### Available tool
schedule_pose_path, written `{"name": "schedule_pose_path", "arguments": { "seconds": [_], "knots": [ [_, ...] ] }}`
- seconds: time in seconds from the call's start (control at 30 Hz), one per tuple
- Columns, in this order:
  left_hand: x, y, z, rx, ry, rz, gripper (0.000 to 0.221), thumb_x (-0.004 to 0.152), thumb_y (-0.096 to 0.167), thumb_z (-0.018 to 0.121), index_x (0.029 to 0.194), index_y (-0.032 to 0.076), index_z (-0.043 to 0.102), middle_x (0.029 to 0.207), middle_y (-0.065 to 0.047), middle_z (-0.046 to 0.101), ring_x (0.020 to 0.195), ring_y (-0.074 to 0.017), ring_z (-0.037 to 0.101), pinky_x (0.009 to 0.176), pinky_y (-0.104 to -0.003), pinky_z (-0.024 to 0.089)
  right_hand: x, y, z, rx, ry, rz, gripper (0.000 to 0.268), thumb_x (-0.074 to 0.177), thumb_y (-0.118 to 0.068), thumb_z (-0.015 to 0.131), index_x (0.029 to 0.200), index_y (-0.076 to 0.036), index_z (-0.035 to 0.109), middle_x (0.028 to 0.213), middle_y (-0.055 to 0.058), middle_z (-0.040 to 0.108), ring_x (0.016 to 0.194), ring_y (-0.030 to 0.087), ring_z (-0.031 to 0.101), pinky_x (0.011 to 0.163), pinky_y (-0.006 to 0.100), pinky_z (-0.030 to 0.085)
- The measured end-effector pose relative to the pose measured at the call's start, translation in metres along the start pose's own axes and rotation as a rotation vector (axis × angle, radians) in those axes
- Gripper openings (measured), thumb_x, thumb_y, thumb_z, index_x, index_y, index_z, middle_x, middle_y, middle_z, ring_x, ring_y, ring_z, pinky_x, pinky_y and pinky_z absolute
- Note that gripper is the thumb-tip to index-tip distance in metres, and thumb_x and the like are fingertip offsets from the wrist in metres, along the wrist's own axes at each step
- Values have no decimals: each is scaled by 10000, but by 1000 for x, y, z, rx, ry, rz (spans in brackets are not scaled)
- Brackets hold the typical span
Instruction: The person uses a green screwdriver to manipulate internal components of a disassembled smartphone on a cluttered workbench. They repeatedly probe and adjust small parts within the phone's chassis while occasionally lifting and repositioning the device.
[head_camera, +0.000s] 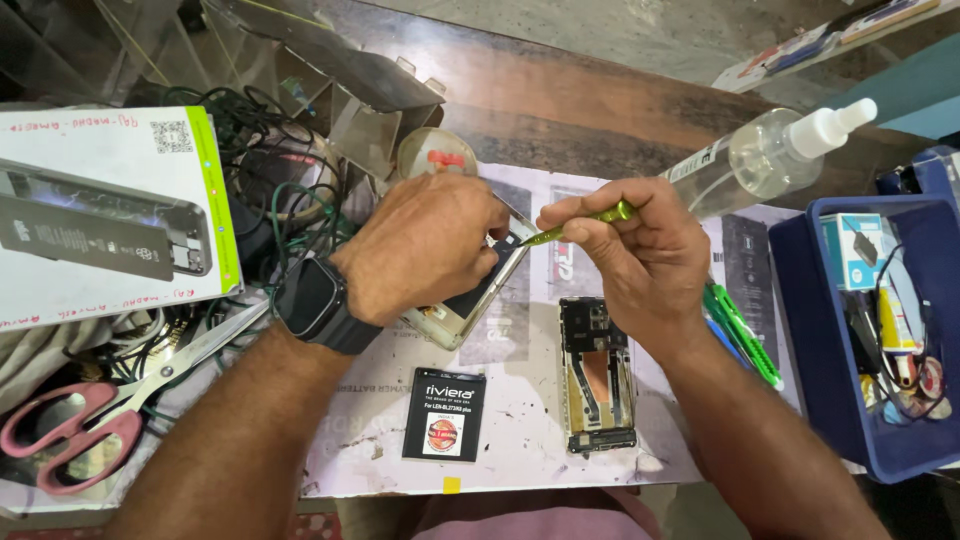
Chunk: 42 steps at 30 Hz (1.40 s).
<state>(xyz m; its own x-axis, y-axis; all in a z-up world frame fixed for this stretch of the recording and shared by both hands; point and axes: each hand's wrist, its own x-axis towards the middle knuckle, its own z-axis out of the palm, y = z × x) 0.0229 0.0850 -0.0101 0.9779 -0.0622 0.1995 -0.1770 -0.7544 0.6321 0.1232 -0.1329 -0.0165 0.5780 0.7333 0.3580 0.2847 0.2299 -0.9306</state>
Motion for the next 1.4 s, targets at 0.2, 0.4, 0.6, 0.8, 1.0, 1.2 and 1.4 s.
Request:
{"name": "schedule_pose_path", "arguments": {
  "seconds": [0.2,0.4,0.6,0.8,1.0,1.2,1.4],
  "knots": [
    [1,1,2,3,18,84,182,718,123,752,882,52,788,888,-154,745,890,-366,693,789,-477,534,-4,-9,2,-54,24,9,171,1074,43,620,1225,6,547,1173,162,726,1079,185,732,988,326,627],
    [2,-1,6,-44,19,109,84,762,104,725,810,69,785,813,-117,741,811,-333,709,759,-456,549,-4,-11,0,-27,17,-5,170,1077,39,620,1226,-4,551,1163,161,728,1084,190,737,991,343,638],
    [4,-1,11,-265,85,177,39,745,75,739,775,59,720,769,-91,711,740,-284,700,678,-400,533,-6,-17,-4,0,37,-43,242,1094,14,619,1301,-21,498,1157,182,722,1084,237,751,983,389,661],
    [4,14,18,-434,125,260,93,779,93,788,792,71,699,760,-38,658,717,-218,655,657,-362,501,-23,-36,-9,-85,142,-117,369,1101,47,610,1389,-45,399,1141,237,721,1019,295,761,946,438,659],
    [2,28,23,-629,31,208,75,814,81,790,825,69,717,762,-17,629,680,-144,609,602,-295,465,-46,-47,-11,-25,222,-195,370,1128,26,604,1408,-89,390,1123,261,720,992,319,764,958,468,660],
    [1,31,27,-706,45,215,77,837,78,798,842,66,722,758,-6,602,692,-123,572,607,-287,453,-53,-46,-11,4,223,-182,386,1109,49,602,1396,-87,384,1120,274,715,998,330,760,948,458,654],
    [2,29,30,-687,48,223,85,844,74,797,840,59,713,765,8,602,689,-100,560,600,-273,440,-51,-45,-13,-37,195,-189,390,1109,50,585,1407,-91,376,1115,262,720,1005,318,764,938,428,663]
  ]
}}
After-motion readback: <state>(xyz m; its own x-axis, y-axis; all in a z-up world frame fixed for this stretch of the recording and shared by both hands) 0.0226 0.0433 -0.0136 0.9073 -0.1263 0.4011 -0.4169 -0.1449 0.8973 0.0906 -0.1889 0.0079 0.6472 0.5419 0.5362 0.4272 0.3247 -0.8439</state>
